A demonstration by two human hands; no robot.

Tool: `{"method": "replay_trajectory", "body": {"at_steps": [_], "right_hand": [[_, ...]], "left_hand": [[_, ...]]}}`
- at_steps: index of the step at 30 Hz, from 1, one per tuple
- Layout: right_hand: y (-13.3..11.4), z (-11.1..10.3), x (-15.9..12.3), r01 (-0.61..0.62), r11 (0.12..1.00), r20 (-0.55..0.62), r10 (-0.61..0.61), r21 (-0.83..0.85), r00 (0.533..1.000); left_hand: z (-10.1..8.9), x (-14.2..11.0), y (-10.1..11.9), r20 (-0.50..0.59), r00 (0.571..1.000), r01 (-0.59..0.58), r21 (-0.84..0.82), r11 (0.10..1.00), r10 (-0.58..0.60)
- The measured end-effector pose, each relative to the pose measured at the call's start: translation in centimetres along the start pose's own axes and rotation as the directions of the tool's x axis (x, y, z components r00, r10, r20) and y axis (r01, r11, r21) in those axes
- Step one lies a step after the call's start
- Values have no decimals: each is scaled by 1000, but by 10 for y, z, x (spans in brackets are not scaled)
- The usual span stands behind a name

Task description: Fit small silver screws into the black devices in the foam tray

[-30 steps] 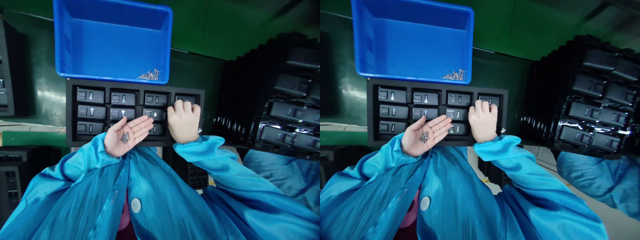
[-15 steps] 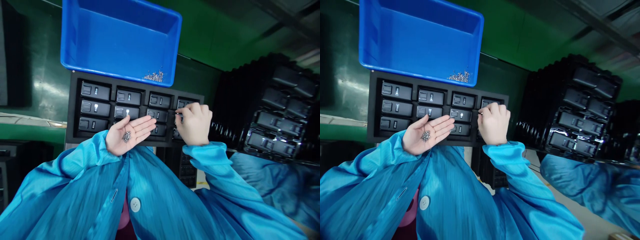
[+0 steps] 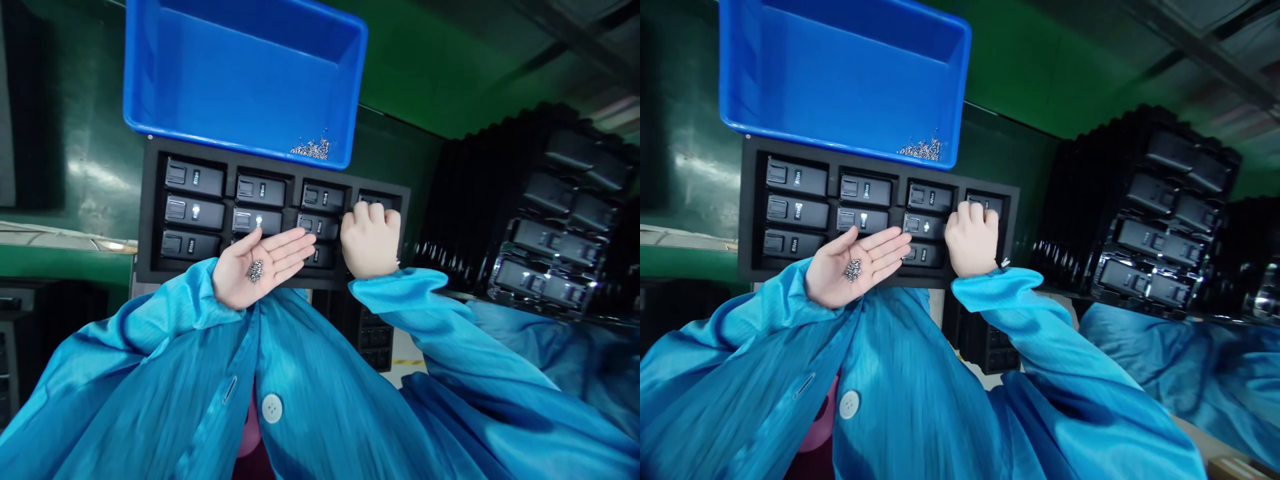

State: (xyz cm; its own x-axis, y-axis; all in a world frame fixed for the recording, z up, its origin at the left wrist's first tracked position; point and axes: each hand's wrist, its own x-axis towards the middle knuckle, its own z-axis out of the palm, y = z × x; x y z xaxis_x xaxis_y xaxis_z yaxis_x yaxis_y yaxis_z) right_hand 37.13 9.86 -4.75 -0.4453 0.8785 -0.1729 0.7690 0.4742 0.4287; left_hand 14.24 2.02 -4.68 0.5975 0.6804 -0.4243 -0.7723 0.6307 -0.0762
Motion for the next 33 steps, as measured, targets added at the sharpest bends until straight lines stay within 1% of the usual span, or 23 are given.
{"method": "replay_trajectory", "body": {"at_steps": [5,8,10,11,13,14,16,17,18,19,21,23,25,26,28,30,33], "right_hand": [[5,7,1,17,1000,11,-17,2,1000],[10,13,1,-1,999,-2,1,34,1000],[15,13,-1,-32,993,-59,39,115,997],[17,10,-3,-42,982,-114,64,182,991],[16,-3,-11,-9,930,-253,109,367,961],[14,-12,-15,40,885,-314,122,464,941],[7,-31,-24,159,770,-378,113,618,919],[2,-40,-27,213,727,-394,86,652,915],[-4,-48,-30,257,707,-413,55,659,909],[-9,-53,-31,291,707,-432,23,645,902],[-17,-60,-31,328,756,-471,-30,567,882],[-20,-62,-29,341,815,-492,-81,468,867],[-19,-62,-28,359,837,-500,-121,413,857],[-19,-61,-27,370,832,-505,-129,413,853],[-18,-59,-27,380,800,-512,-107,465,852],[-18,-56,-27,373,757,-506,-65,537,860],[-20,-52,-28,377,700,-496,-37,607,868]], "left_hand": [[1,-2,1,-34,999,-7,-14,1000,7],[3,0,1,-96,995,-14,-13,1000,13],[4,1,0,-156,987,-17,22,1000,20],[4,3,-1,-191,981,-13,57,998,24],[6,6,-4,-254,967,2,158,987,39],[8,8,-6,-274,960,10,209,978,49],[12,13,-10,-286,957,27,280,960,56],[14,15,-12,-282,958,35,296,954,53],[16,17,-15,-277,960,43,304,952,45],[18,18,-16,-275,961,49,306,951,39],[21,19,-20,-277,960,49,306,951,40],[22,19,-21,-284,957,36,305,952,54],[23,18,-22,-292,954,24,298,954,68],[23,18,-22,-296,952,17,292,956,73],[23,18,-23,-303,949,4,278,961,84],[23,17,-23,-307,947,-7,266,964,91],[23,18,-25,-310,946,-18,255,967,99]]}}
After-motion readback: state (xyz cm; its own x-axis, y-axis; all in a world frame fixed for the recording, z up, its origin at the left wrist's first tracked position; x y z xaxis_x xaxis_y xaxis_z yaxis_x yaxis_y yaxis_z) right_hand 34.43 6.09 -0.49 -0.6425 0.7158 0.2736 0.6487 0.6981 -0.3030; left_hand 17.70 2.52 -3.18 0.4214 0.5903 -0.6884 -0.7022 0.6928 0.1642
